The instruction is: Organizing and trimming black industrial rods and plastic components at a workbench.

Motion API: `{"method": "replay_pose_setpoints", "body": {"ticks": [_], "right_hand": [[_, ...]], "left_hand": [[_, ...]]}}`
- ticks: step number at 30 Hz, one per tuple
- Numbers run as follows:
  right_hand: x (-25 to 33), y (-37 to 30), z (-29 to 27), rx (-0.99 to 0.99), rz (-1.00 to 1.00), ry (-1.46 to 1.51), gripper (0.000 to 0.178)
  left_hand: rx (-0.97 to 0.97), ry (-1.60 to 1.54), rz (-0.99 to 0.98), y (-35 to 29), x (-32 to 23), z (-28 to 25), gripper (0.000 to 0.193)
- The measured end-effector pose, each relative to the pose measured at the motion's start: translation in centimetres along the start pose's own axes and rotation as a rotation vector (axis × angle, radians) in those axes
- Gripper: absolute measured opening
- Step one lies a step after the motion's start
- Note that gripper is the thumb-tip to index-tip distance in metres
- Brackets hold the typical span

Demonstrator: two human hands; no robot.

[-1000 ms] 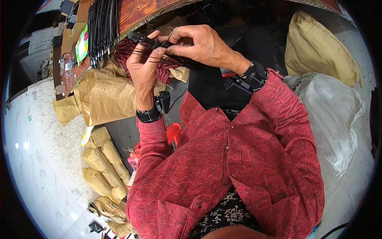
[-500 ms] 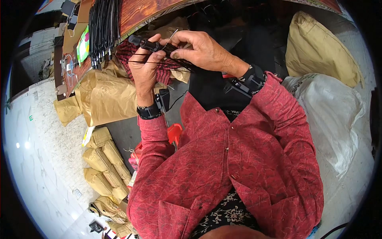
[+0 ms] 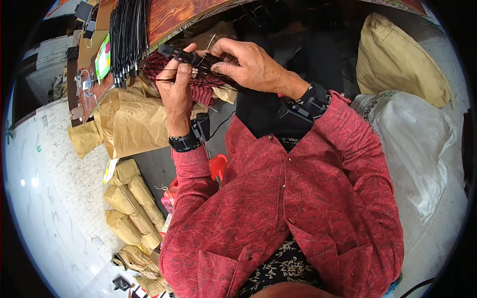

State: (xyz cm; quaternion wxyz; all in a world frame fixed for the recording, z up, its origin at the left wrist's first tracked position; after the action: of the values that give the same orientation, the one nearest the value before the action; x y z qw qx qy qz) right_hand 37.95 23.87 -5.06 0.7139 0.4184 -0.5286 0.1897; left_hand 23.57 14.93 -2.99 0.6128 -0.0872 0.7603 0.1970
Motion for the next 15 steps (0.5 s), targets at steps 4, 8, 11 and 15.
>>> {"method": "replay_pose_setpoints", "body": {"ticks": [4,8,11,15], "right_hand": [[0.1,-0.1,0.3,0.014,0.004,0.024,0.022],[-0.2,-0.1,0.2,0.008,0.034,0.069,0.024],[-0.5,-0.2,0.1,-0.002,0.071,0.117,0.027],[-0.2,-0.2,-0.1,-0.033,0.062,0.114,0.027]], "left_hand": [[0.009,0.012,-0.018,-0.3,1.0,-1.0,0.047],[0.021,-0.026,-0.022,-0.2,0.9,-0.6,0.048],[-0.002,-0.041,-0.03,-0.2,0.2,0.2,0.046],[-0.05,-0.05,-0.07,-0.3,0.1,0.3,0.043]]}}
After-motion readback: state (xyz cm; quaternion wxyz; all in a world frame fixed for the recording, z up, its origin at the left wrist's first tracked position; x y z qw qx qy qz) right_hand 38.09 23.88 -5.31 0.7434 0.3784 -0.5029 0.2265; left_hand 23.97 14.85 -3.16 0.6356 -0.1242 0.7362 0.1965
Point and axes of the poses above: each hand's wrist, its own y-axis towards the middle knuckle, its own z-axis out of the palm, x = y × z, the point moved 7 cm from there along y, towards the middle knuckle, and after that the axes turned 12 degrees about y, right-handed, at the moved point
